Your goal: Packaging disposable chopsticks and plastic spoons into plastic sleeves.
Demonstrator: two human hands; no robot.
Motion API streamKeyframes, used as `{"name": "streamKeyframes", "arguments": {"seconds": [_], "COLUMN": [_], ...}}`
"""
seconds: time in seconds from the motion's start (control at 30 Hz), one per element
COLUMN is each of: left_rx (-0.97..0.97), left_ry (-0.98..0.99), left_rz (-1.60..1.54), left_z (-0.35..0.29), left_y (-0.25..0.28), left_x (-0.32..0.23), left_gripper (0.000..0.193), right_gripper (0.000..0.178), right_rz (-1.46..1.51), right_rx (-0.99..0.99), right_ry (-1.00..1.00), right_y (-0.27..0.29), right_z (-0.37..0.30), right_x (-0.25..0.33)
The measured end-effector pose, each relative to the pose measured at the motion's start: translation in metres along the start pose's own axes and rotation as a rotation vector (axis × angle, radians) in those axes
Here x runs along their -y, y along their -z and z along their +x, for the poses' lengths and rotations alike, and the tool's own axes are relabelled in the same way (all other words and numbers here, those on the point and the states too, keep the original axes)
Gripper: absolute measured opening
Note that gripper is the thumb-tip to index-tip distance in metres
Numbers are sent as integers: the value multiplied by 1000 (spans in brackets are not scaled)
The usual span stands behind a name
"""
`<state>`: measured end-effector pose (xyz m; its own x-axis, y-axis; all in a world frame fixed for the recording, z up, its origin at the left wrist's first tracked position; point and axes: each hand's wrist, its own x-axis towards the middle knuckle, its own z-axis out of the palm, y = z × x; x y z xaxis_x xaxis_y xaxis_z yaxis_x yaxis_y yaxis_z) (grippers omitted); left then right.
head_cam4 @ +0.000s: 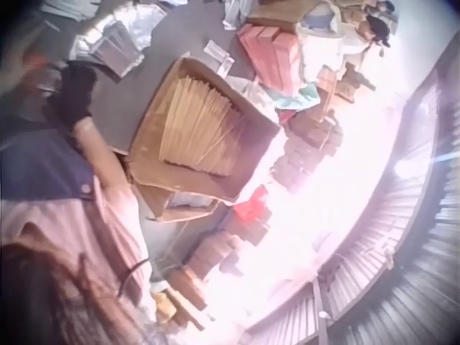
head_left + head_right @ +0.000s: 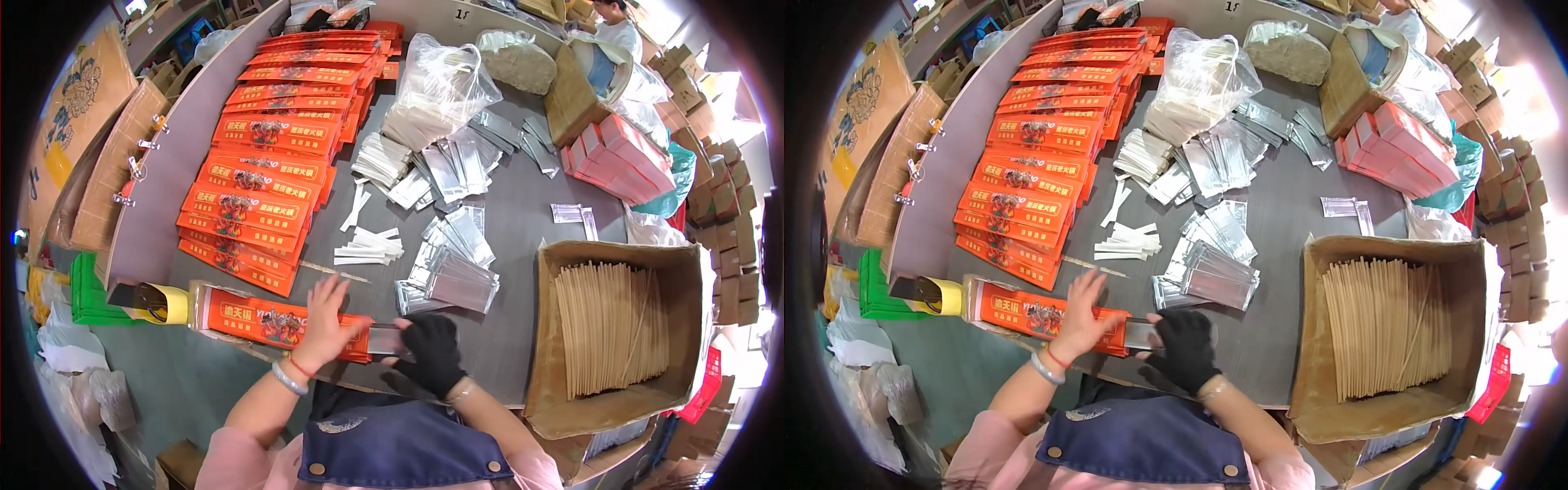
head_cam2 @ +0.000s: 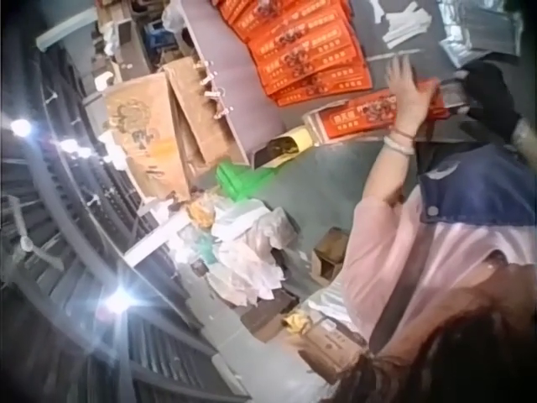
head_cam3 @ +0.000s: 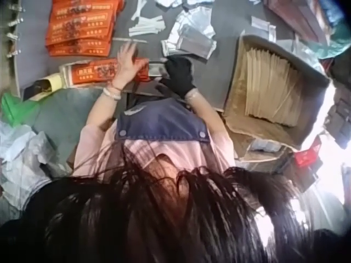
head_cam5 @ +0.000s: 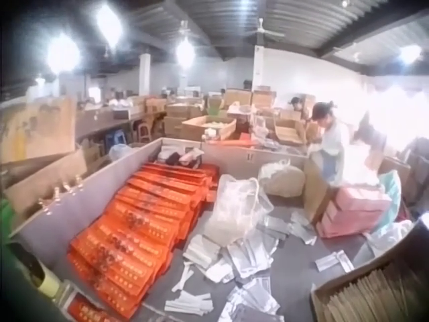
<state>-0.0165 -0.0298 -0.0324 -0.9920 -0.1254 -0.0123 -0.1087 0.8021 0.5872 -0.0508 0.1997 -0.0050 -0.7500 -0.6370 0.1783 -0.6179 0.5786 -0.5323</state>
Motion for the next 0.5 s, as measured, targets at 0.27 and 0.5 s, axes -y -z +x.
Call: {"name": "streamKeyframes", "arguments": {"seconds": [0.27,0.5], "left_rx": [-218,-142], "left_ry": [-357,-312], "left_rz": [151,26], "left_z": [79,80], "left_y": [1,1], "left_x": [30,19], "left_gripper": [11,19], "right_gripper": [44,39], "right_rz": [-635,-723], "right_rx": [-456,-111], "right_ry": [-874,-1134], "right_y": [106,114], "right_z": [-146,-161], "right_x": [-148,-155]}}
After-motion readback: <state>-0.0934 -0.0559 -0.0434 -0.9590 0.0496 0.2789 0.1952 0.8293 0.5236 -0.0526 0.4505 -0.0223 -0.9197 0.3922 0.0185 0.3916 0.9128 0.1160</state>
